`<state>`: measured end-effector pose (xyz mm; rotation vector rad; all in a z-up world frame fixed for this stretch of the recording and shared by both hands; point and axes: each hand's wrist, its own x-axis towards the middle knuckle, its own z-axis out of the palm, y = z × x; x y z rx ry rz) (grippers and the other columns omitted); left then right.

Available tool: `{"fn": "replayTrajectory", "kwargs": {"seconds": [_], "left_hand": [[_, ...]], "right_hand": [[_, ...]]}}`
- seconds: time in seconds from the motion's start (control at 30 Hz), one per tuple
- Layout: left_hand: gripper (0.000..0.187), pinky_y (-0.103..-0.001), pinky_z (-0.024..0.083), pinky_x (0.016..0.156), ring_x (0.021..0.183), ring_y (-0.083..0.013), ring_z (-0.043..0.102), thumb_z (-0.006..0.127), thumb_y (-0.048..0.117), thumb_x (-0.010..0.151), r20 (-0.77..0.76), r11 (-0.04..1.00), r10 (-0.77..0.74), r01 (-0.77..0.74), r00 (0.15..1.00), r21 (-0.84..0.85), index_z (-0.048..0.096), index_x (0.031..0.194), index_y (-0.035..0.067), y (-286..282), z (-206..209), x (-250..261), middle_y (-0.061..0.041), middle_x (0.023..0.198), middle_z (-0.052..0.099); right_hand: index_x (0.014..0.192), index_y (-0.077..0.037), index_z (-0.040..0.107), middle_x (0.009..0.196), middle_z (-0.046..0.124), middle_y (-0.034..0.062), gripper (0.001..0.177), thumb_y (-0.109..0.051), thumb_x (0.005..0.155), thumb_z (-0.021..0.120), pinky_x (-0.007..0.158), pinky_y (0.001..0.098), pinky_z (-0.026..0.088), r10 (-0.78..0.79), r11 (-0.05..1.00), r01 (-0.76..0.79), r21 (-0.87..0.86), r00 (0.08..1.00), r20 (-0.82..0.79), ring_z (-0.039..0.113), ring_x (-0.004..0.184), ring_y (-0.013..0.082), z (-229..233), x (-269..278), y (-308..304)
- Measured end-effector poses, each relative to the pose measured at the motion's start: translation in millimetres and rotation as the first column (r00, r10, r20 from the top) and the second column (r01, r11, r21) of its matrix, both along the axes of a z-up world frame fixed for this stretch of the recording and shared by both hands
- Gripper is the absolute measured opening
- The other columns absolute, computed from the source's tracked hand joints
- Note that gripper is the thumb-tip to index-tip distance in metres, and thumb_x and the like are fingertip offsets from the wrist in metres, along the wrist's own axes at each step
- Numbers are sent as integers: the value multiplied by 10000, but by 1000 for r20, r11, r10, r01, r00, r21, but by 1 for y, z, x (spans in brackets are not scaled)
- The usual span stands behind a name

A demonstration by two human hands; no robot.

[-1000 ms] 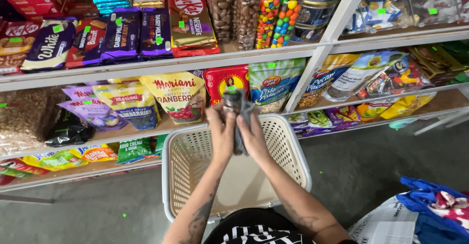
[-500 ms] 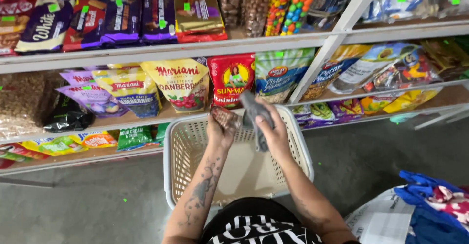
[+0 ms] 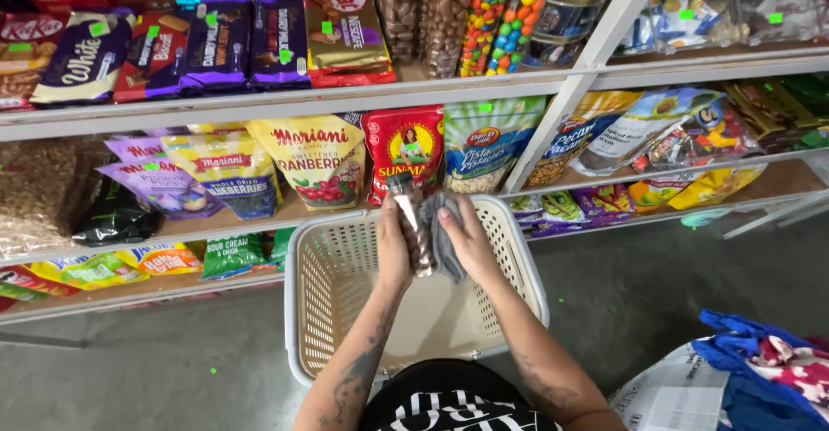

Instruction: Wiping down candy and snack containers with a cloth and placing them into a shopping basket.

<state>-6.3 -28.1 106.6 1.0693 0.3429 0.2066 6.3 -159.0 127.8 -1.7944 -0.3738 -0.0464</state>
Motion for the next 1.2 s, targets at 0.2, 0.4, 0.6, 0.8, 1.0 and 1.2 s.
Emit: {"fn": "replayTrajectory", "kwargs": {"seconds": [0.2,0.4,0.6,0.8,1.0,1.2], "left_hand": [[536,-470,180,1253,1512,-339,284,305,337,1110,293,826,-12,-156,956,541,359,1598,123,17,13,8,-177,1617,369],[601,-474,258,1199,1370,-346,428,242,296,1055,576,731,-214,-262,789,630,266,1638,148,18,100,10,-191,1458,475],[761,-502,393,1139,1329,-337,482,742,102,872,674,578,-271,-444,688,685,418,1558,157,39,180,37,-184,1388,527],[549,-376,642,896,1105,-277,700,776,33,837,733,529,-150,-572,664,627,659,1360,156,49,191,75,-59,1199,681],[489,-569,144,1225,1089,-153,687,790,317,861,716,140,-14,-707,698,693,667,1329,245,64,143,135,64,1087,722],[491,-686,58,1194,1160,-194,614,801,423,822,728,-192,138,-702,672,685,691,1280,286,58,137,143,54,1035,737]], "right_hand": [[1485,-27,503,1499,486,263,706,-566,1055,351,861,563,603,147,872,-299,-388,916,-374,544,1286,476,28,11,-30],[1485,-239,490,1154,672,73,659,-343,901,779,602,359,586,143,955,-95,-280,978,154,673,669,199,63,25,-3],[1356,-141,625,1231,657,97,492,-145,885,769,970,480,550,-139,977,213,-1,640,756,642,1155,316,114,91,28],[1202,-12,677,1174,613,132,393,50,827,774,949,470,576,-276,946,304,116,562,780,661,1097,361,147,103,58],[1391,-62,586,1134,646,141,603,-19,826,794,869,492,608,-326,927,347,140,565,758,685,1055,363,118,136,69],[1226,-72,667,1062,712,87,381,-132,873,800,798,399,623,-339,887,459,57,561,755,731,995,287,116,140,66]]}}
